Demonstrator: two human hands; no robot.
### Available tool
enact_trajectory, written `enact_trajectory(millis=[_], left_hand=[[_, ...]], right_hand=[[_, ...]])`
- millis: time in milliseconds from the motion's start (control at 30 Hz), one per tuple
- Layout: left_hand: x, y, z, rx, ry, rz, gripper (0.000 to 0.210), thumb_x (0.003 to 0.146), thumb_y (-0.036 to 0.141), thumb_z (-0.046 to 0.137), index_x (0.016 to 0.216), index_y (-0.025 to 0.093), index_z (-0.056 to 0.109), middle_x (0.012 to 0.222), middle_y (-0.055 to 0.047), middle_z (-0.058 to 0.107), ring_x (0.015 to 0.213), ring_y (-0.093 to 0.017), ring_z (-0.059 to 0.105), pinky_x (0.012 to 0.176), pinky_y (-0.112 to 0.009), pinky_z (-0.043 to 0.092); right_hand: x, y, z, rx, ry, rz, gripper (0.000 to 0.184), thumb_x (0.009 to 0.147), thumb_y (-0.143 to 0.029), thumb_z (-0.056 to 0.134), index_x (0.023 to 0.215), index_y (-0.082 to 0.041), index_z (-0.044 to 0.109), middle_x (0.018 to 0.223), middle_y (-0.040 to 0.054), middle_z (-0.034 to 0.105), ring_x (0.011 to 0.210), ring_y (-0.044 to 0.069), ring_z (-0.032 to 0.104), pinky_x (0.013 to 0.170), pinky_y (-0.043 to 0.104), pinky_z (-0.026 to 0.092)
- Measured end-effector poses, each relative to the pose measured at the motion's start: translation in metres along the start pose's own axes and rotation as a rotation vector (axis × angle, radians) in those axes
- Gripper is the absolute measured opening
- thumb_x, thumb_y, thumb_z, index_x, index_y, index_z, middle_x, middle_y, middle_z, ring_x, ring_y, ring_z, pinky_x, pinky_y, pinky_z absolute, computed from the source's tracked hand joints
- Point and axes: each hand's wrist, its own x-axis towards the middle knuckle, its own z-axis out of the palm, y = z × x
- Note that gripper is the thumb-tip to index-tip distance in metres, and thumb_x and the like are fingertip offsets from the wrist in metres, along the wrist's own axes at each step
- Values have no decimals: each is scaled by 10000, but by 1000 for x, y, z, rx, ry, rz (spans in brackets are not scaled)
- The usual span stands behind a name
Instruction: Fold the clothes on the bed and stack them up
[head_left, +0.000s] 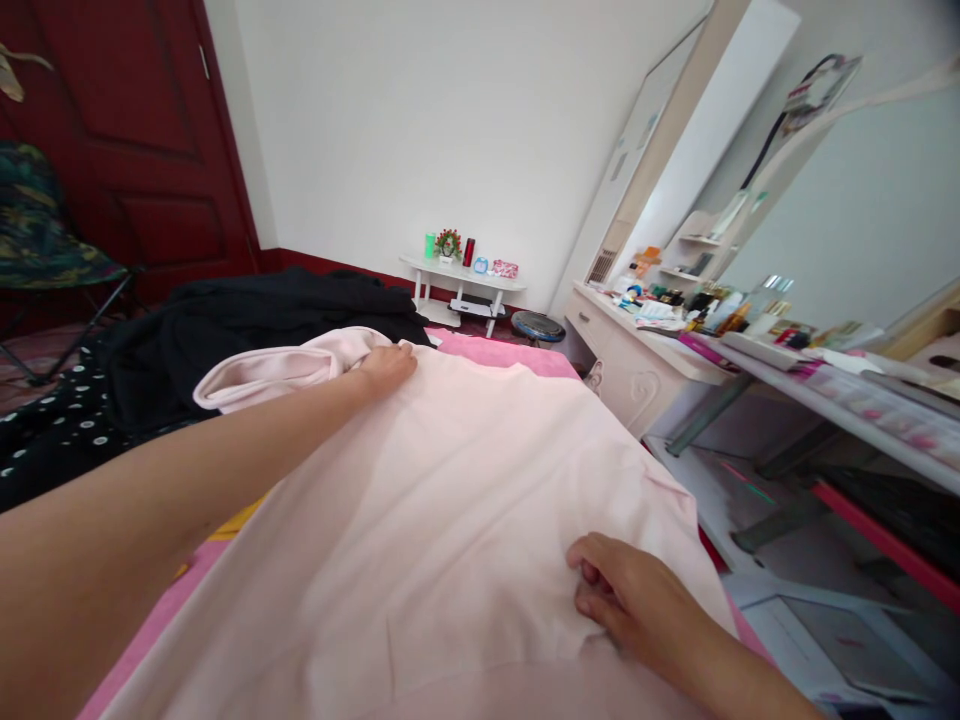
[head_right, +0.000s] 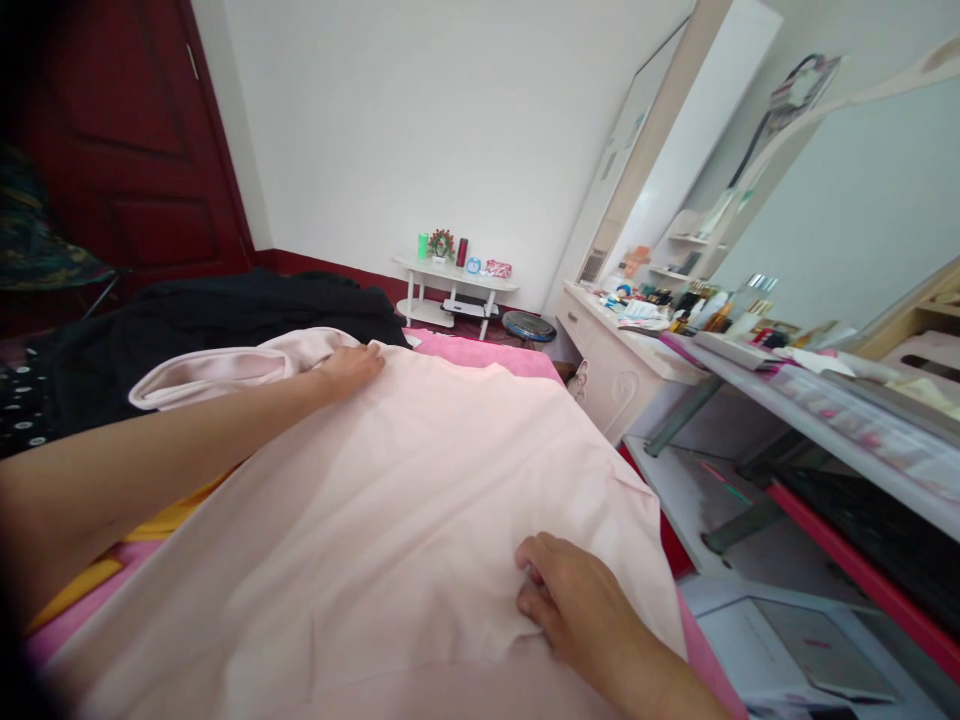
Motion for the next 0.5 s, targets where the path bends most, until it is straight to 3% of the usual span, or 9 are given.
enact_trajectory(millis=[100, 167, 300, 400, 500], left_hand=[[2, 0, -1, 97, 118, -22, 344, 916, 166, 340, 1182, 167, 558, 1271, -180, 486, 1208, -314, 404, 946, -463, 320], [6, 3, 3, 138, 134, -61, 377, 909, 205, 385, 1269, 215, 498, 1310, -156, 466, 1204, -314, 397, 960, -458, 294], [20, 12, 12, 147, 44, -141, 414, 908, 235, 407, 1317, 181, 442, 1115, -198, 575, 1029, -320, 534, 858, -433, 355], [30, 14, 13, 131, -11, -90, 403, 890, 161, 437, 1286, 224, 473, 965, -155, 627, 899, -281, 603, 773, -374, 390], [38, 3, 5, 135, -37, -41, 347, 887, 115, 432, 1183, 243, 558, 990, -142, 618, 914, -270, 611, 757, -349, 390]], right_hand=[[-5, -3, 4, 33, 24, -32, 166, 792, -205, 503, 948, -226, 558, 882, 22, 594, 818, 173, 561, 727, 274, 406], [-7, -4, 9, 41, 41, -40, 185, 822, -212, 487, 993, -220, 559, 933, 40, 592, 870, 183, 564, 776, 290, 425], [-11, 1, 24, 20, 99, -61, 246, 865, -217, 449, 1087, -208, 554, 1064, 78, 579, 1001, 207, 547, 887, 335, 427], [-13, 6, 30, -3, 129, -64, 272, 895, -238, 414, 1125, -203, 554, 1115, 94, 571, 1050, 221, 531, 926, 365, 418], [-14, 4, 24, 0, 79, -62, 308, 880, -213, 420, 1157, -204, 556, 1116, 96, 576, 1042, 218, 541, 916, 357, 430]])
